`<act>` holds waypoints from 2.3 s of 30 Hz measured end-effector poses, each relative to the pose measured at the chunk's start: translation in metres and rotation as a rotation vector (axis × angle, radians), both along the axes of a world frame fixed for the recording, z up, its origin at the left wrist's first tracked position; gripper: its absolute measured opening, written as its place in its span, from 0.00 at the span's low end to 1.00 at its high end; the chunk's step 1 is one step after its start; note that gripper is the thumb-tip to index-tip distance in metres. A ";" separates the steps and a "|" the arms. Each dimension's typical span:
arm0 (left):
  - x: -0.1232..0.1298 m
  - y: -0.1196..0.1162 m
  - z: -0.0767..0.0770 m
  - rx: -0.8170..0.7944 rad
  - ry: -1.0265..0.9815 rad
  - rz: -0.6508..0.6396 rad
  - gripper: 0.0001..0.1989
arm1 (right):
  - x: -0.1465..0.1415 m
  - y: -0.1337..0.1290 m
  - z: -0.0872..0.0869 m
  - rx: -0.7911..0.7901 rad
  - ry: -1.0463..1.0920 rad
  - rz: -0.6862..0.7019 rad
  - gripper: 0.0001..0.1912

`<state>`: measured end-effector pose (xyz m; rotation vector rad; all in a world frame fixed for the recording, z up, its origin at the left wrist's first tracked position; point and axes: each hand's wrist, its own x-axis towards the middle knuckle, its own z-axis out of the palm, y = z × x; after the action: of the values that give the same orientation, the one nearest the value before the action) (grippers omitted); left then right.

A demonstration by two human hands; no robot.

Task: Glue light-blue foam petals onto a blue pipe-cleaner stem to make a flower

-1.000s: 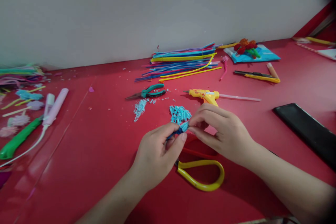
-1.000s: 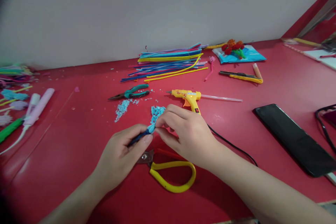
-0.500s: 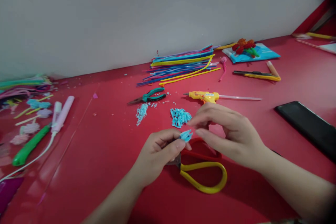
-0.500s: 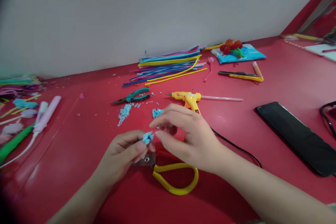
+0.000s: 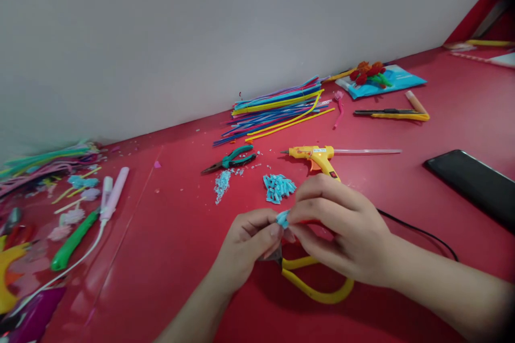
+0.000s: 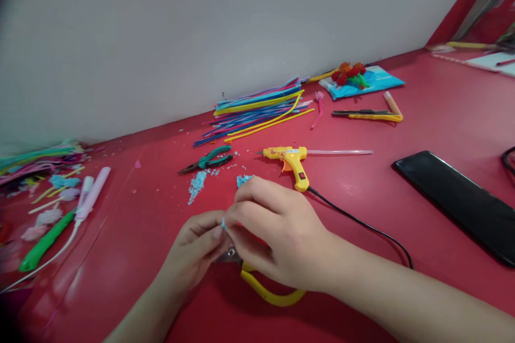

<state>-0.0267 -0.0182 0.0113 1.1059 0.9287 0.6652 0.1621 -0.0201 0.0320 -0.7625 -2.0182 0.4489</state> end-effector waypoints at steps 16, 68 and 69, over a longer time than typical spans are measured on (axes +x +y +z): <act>0.003 -0.004 0.009 0.089 0.073 0.046 0.14 | 0.000 0.002 -0.001 -0.013 -0.030 -0.044 0.08; -0.011 0.011 0.019 -0.223 -0.362 0.128 0.14 | 0.040 0.052 -0.024 -0.337 -0.830 -0.787 0.20; -0.012 0.011 0.018 -0.256 -0.419 0.110 0.15 | 0.042 0.055 -0.028 -0.395 -0.880 -0.811 0.21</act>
<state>-0.0383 -0.0067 0.0294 0.6566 0.6913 0.8062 0.2044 0.0352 0.0042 -2.1967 -2.1298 -0.0017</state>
